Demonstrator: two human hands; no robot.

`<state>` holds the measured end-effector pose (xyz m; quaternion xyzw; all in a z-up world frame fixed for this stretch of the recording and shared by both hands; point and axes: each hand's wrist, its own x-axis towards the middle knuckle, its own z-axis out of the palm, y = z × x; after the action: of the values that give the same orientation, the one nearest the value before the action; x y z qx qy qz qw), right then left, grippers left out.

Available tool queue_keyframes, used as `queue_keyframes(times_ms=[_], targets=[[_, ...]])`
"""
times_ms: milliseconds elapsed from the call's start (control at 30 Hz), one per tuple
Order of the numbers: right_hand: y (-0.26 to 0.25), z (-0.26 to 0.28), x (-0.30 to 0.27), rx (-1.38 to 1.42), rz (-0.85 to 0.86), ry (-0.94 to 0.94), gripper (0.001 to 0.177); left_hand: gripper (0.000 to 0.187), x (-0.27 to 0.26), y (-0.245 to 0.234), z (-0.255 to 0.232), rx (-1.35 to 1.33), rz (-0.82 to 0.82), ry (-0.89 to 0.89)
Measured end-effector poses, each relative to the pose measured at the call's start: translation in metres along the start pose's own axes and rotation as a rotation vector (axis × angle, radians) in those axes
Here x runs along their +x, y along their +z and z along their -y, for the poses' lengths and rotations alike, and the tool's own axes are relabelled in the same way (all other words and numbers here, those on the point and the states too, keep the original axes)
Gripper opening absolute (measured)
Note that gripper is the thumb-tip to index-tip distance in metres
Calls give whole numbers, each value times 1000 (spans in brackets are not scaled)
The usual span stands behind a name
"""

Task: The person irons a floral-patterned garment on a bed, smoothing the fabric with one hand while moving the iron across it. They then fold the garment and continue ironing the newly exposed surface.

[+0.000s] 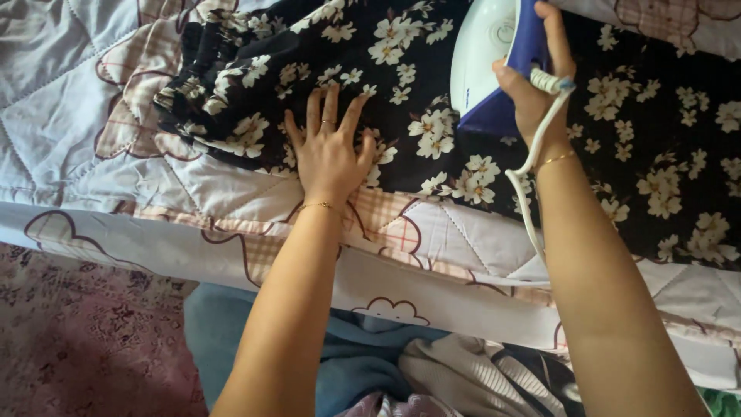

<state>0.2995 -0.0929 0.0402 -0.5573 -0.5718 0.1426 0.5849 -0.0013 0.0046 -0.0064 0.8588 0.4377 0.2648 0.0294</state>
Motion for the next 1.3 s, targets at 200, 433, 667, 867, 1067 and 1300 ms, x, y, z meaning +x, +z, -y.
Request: queue_keyframes(times_ms=[200,433,667,867,1067,1300], targets=[[6,23,-15,-18,-13,67,65,54,0,-2,-3,12,5,14],[28,94,-83,40,-17,244,80,53,0,0,-2,18,-14,13],[42,152,-139,9,-33,364,82,51,1,-1,-4,-7,-21,12],[37,128,-139,-175,22,199,80,51,-1,2,-1,-18,-44,13],[42,82,-73,68,27,210,77,53,1,-1,-1,-26,-38,16],[50,20,-6,-20,-18,54,67,56,2,-3,-2,-17,-9,4]])
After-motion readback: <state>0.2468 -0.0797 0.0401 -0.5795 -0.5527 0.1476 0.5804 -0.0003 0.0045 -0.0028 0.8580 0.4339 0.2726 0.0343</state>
